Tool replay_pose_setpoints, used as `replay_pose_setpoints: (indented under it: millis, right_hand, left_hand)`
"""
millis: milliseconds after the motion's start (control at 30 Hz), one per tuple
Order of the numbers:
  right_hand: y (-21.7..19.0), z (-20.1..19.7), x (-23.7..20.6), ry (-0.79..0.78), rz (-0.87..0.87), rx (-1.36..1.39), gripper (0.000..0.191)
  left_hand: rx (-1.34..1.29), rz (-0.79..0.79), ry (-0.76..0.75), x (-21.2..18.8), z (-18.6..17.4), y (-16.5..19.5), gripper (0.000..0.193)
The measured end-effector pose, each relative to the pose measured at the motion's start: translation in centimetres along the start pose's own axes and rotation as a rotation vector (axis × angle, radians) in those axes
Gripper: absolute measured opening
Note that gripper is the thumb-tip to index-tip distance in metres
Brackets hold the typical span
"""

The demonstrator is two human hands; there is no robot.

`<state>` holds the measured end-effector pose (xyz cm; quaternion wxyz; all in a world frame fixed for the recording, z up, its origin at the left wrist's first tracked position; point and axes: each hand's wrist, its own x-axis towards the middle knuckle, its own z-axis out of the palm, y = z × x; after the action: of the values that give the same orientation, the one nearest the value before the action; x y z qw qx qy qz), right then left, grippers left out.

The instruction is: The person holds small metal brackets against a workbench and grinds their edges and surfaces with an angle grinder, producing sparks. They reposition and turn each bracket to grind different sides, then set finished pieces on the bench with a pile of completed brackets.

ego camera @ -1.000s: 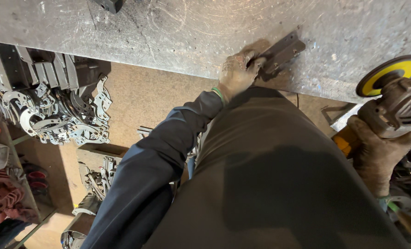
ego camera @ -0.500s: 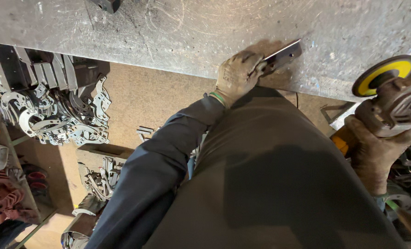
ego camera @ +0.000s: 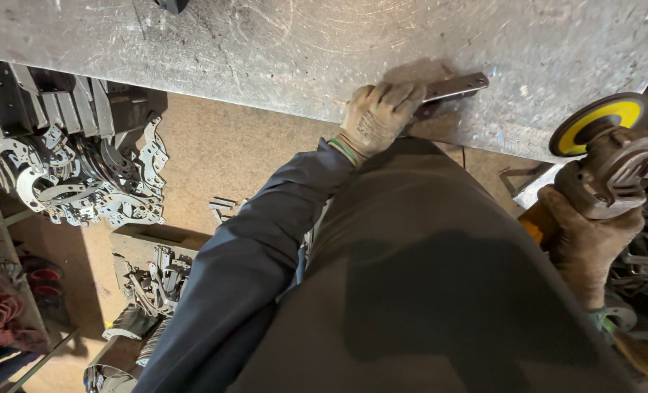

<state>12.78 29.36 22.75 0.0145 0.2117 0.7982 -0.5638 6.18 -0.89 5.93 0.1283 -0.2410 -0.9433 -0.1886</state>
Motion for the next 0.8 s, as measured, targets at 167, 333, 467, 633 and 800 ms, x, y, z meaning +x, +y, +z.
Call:
replay_pose_setpoints:
  millis: [167,333,467,633,800]
  right_hand:
    - [0.0,-0.1,-0.1,-0.022,-0.028,-0.010,0.035]
    - [0.1,0.0,-0.3,-0.061,-0.036,0.043,0.028]
    - [-0.1,0.2,-0.4,-0.069,-0.053,0.102,0.037]
    - [-0.6,0.3,-0.4,-0.042,-0.020,0.012,0.037]
    - [-0.5,0.2,-0.6,-0.011,-0.001,0.028,0.036]
  left_hand:
    - [-0.011,0.091,0.066,-0.1,0.0,0.2,0.043]
    - [-0.002,0.096,0.074,-0.2,0.0,-0.1,0.046]
    - [-0.187,-0.190,-0.039,0.6,0.7,-0.3,0.029]
    - [-0.351,-0.501,0.091,0.6,0.7,-0.1,0.020]
    - [-0.173,-0.403,-0.172,0.1,-0.5,-0.4,0.026]
